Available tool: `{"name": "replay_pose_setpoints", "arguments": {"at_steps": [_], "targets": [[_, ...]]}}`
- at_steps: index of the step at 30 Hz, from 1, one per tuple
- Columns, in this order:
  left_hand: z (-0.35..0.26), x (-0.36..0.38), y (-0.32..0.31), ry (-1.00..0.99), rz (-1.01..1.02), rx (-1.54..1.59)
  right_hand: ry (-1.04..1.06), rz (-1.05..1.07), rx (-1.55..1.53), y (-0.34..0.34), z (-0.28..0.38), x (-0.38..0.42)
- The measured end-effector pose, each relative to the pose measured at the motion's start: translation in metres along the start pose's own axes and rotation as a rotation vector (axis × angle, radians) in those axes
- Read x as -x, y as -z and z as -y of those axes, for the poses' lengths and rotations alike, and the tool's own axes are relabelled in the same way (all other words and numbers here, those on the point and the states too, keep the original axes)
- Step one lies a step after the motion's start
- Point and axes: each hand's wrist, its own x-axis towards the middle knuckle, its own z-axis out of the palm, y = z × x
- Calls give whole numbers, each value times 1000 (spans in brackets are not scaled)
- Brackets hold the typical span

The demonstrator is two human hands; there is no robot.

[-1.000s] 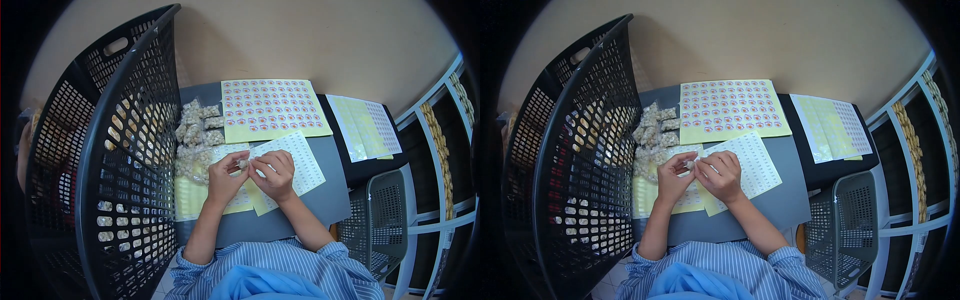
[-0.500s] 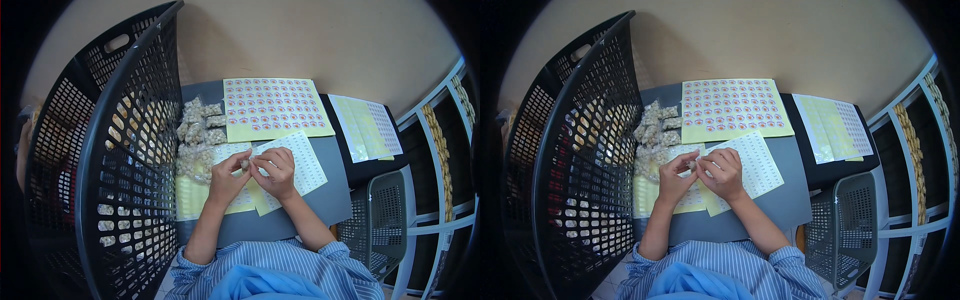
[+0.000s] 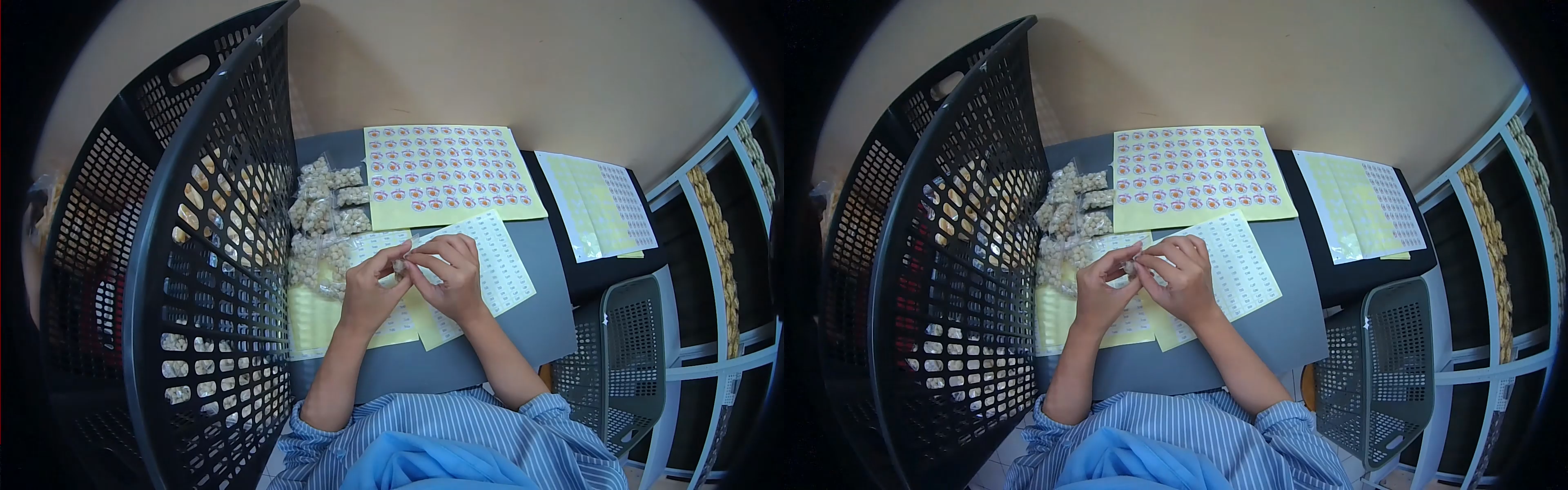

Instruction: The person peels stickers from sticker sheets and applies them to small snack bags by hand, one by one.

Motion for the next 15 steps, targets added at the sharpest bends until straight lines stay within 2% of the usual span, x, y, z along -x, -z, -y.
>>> {"name": "replay_pose_setpoints", "arguments": {"at_steps": [4,8,11,13,14,15], "targets": [[-2,0,3,47,-10,52,2,107,-48,4,2,1],[1,0,3,64,-2,145,-34,97,-142,6,4,1],[-4,0,4,149,19,197,-134,42,-215,5,4,1],[-8,0,4,146,25,125,-502,-71,-521,-6,-4,8],[-7,0,4,144,24,125,-597,10,-659,-10,-8,10],[-6,0,3,138,44,156,-596,10,-659,-11,-10,14]]}}
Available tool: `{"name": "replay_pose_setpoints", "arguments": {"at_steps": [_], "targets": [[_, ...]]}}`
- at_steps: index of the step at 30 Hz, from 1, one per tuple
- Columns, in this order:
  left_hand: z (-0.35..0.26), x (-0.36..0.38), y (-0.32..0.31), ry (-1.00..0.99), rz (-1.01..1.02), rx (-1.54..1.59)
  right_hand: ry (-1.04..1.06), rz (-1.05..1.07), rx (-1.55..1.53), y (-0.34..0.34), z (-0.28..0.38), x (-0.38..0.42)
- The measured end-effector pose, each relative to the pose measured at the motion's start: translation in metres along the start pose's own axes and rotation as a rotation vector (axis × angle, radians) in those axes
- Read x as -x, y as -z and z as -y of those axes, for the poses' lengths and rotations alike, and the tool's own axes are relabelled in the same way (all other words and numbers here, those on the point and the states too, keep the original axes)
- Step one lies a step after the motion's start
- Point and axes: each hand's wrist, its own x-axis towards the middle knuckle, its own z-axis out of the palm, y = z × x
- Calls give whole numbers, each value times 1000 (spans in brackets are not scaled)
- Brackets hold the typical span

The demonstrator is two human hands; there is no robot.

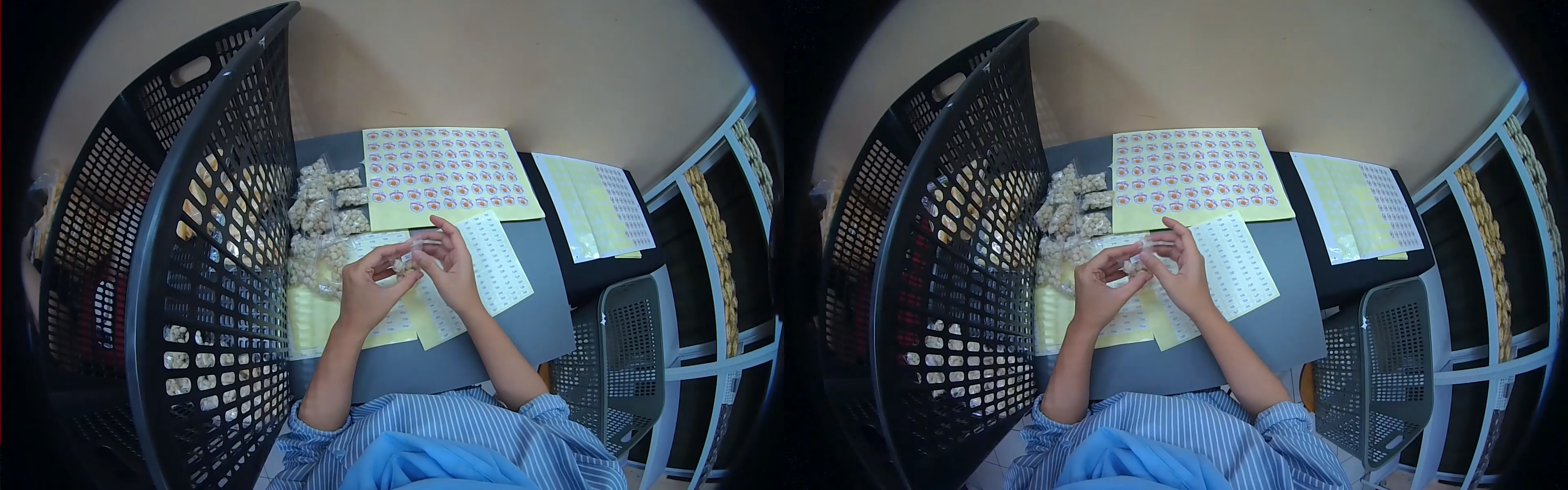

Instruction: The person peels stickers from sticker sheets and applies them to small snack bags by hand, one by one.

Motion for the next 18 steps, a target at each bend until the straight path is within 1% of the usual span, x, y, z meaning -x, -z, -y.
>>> {"name": "replay_pose_setpoints", "arguments": {"at_steps": [2,3,5,7,8,9,10,11,12,13,14,15,16,17,18], "targets": [[-1,0,0,-6,24,30,-251,80,-237,0,5,1],[-3,0,1,9,39,16,-276,73,-289,1,7,0],[-3,1,2,23,50,0,-286,74,-301,3,11,-2],[1,0,2,5,117,-24,-294,71,-313,8,13,-3],[-1,1,-1,4,117,-24,-259,67,-274,13,14,-2],[-6,3,-4,-72,109,3,-224,65,-238,19,15,-3],[-11,3,-4,-147,100,29,-172,-24,-191,31,11,-4],[-17,3,-2,-156,80,9,-120,-114,-142,51,7,-6],[-16,1,2,-156,80,9,12,-228,-148,76,10,-8],[-13,-2,10,-189,14,-148,58,-361,-67,103,24,-5],[-10,-5,19,-222,-56,-305,93,-544,242,150,7,2],[-8,-7,27,-213,-97,-386,121,-649,353,198,0,13],[-7,-9,35,-211,-102,-383,71,-855,446,230,8,27],[-7,-10,41,-184,-164,-381,128,-959,457,277,-4,46],[-7,-10,47,-155,-226,-380,39,-1092,793,316,-7,70]]}}
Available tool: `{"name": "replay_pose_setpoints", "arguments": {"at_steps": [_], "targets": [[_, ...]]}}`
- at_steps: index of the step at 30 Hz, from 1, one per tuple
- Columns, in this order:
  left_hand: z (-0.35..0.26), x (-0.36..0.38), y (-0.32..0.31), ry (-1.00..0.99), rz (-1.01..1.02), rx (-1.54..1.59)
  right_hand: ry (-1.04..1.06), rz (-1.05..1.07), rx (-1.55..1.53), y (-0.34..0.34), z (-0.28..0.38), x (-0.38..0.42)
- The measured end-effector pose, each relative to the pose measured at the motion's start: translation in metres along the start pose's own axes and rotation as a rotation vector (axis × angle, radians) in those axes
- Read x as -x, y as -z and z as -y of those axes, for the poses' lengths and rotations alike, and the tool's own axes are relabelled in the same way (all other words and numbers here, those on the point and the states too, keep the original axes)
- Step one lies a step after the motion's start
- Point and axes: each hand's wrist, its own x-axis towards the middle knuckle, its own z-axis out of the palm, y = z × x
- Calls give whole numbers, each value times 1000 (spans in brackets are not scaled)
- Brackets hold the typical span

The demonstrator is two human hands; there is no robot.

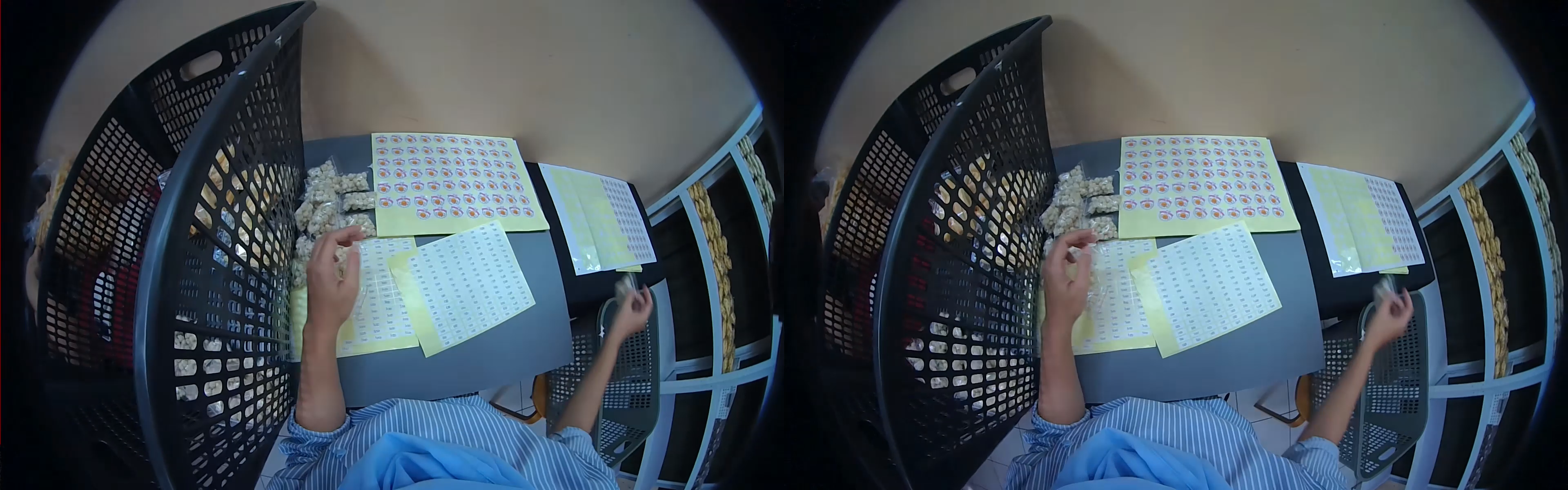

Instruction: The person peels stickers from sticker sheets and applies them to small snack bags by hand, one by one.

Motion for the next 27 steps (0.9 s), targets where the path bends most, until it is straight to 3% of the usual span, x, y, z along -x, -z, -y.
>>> {"name": "replay_pose_setpoints", "arguments": {"at_steps": [3,5,7,8,10,12,13,15,17,21,24,26,27], "targets": [[5,-3,9,-61,38,-54,-75,-97,577,75,-111,-12],[5,-2,11,2,65,-99,-227,-14,847,115,-171,0],[7,2,16,21,117,-308,-477,100,1009,135,-195,17],[6,3,20,25,121,-310,-517,145,1019,142,-206,30],[1,4,26,126,391,-345,-560,190,1033,148,-216,43],[3,10,27,55,472,-367,-671,226,1022,139,-213,47],[5,13,26,-17,551,-390,-672,224,1021,136,-218,44],[8,16,22,25,563,-436,-332,55,978,127,-224,34],[10,18,19,70,572,-483,27,-158,686,101,-174,26],[5,16,18,124,525,-418,282,-337,410,33,1,22],[4,15,19,122,528,-363,353,-197,79,-26,92,44],[8,15,18,115,528,-341,362,44,-232,-59,136,70],[10,15,15,119,474,-176,289,233,-362,-70,164,88]]}}
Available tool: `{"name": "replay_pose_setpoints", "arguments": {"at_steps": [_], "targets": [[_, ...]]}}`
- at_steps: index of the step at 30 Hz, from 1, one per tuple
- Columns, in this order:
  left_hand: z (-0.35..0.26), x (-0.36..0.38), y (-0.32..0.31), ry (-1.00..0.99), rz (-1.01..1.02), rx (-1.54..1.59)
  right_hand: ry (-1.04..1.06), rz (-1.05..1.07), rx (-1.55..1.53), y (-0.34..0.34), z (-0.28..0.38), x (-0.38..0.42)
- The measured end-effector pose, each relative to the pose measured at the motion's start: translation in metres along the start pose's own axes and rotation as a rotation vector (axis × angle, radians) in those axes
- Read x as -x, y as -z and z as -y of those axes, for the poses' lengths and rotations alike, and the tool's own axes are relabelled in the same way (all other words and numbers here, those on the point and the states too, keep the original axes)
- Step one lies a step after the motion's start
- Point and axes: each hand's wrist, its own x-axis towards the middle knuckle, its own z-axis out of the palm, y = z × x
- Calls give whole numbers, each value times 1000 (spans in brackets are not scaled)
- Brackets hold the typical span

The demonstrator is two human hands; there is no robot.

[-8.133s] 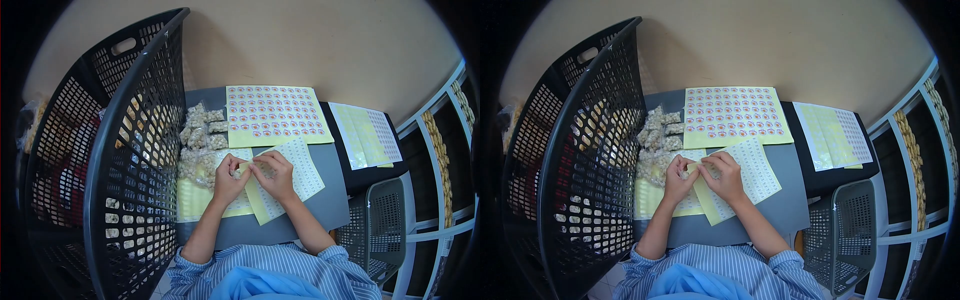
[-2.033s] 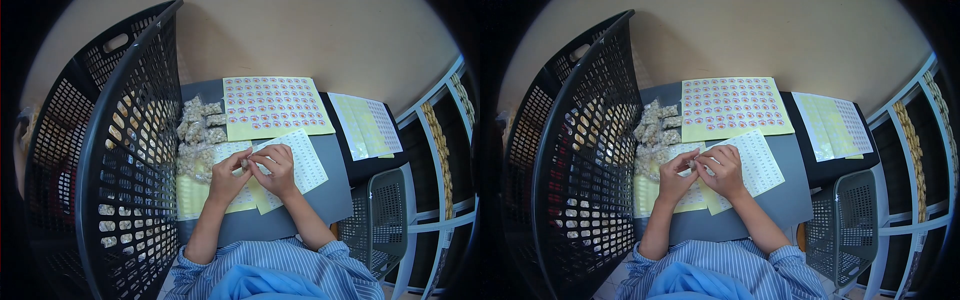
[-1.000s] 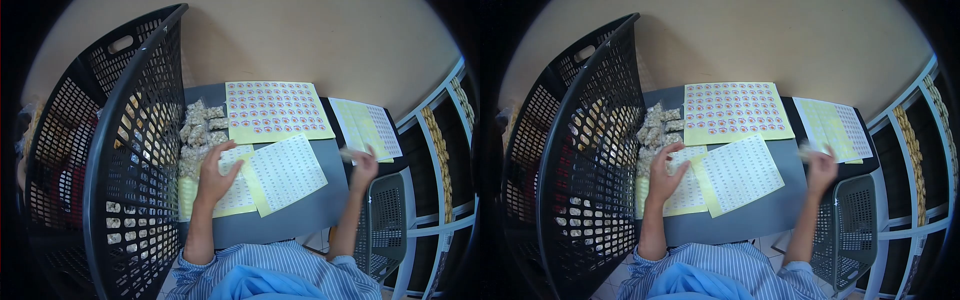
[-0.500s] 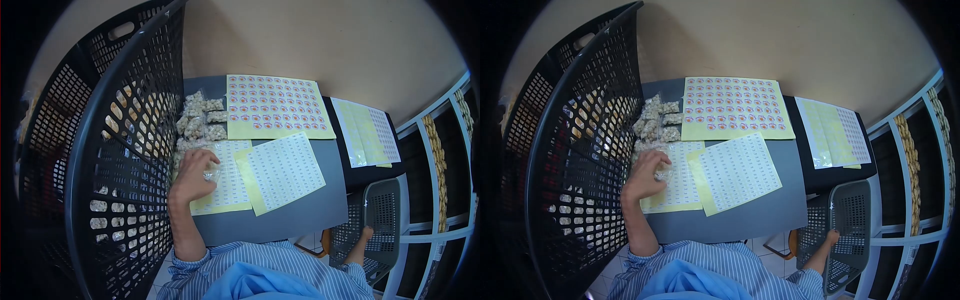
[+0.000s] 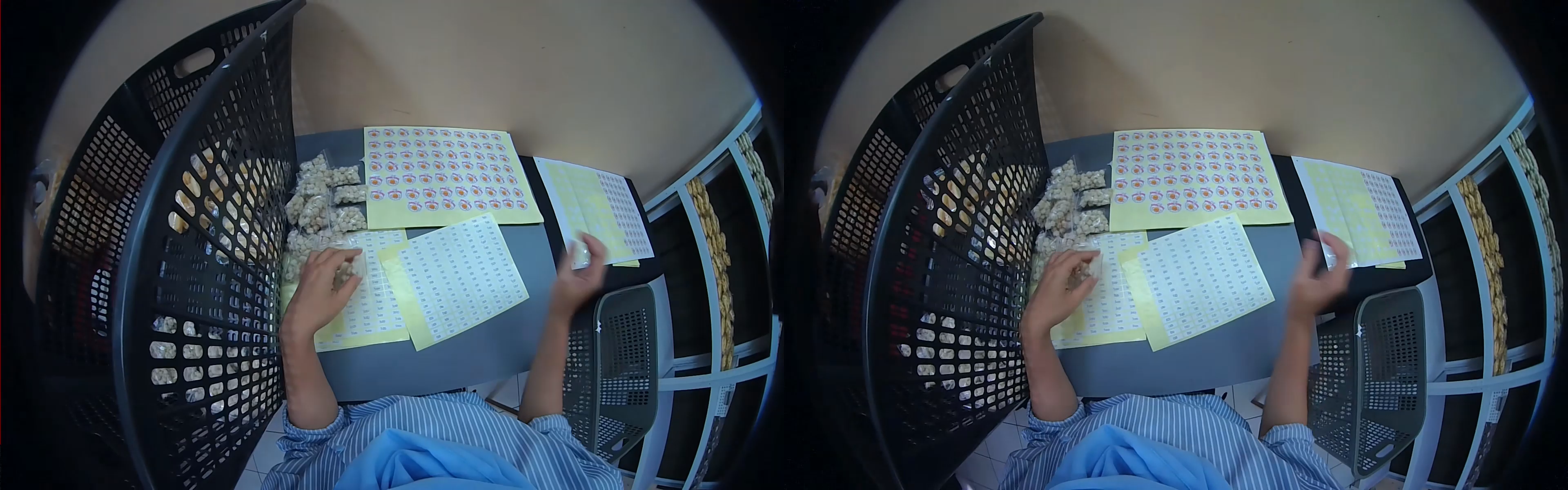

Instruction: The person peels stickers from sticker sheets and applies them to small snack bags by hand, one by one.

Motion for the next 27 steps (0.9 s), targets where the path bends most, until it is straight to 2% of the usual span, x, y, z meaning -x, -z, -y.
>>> {"name": "replay_pose_setpoints", "arguments": {"at_steps": [1,2,4,6,7,10,12,15,16,17,20,27], "targets": [[-1,-2,-2,-33,-46,164,-58,192,-168,-18,2,9],[-4,-3,-3,-35,-47,165,-12,363,-160,-35,25,14],[-11,-6,-5,-16,64,800,-97,709,-366,-63,51,28],[-14,-8,-10,-56,89,849,-196,905,-551,-83,66,45],[-15,-10,-12,-94,117,899,-214,937,-585,-88,73,51],[-16,-11,-19,-116,135,924,-226,941,-618,-94,76,65],[-14,-12,-27,-117,171,1005,-338,851,-693,-97,67,76],[-14,-14,-32,-77,171,893,-341,797,-656,-94,64,80],[-21,-15,-36,-80,76,909,-343,795,-655,-93,65,79],[-21,-16,-38,-80,80,908,-281,779,-609,-92,68,77],[-22,-20,-44,-229,-211,716,-190,750,-542,-89,76,73],[-27,-21,-42,-122,-223,713,-187,727,-507,-88,62,68]]}}
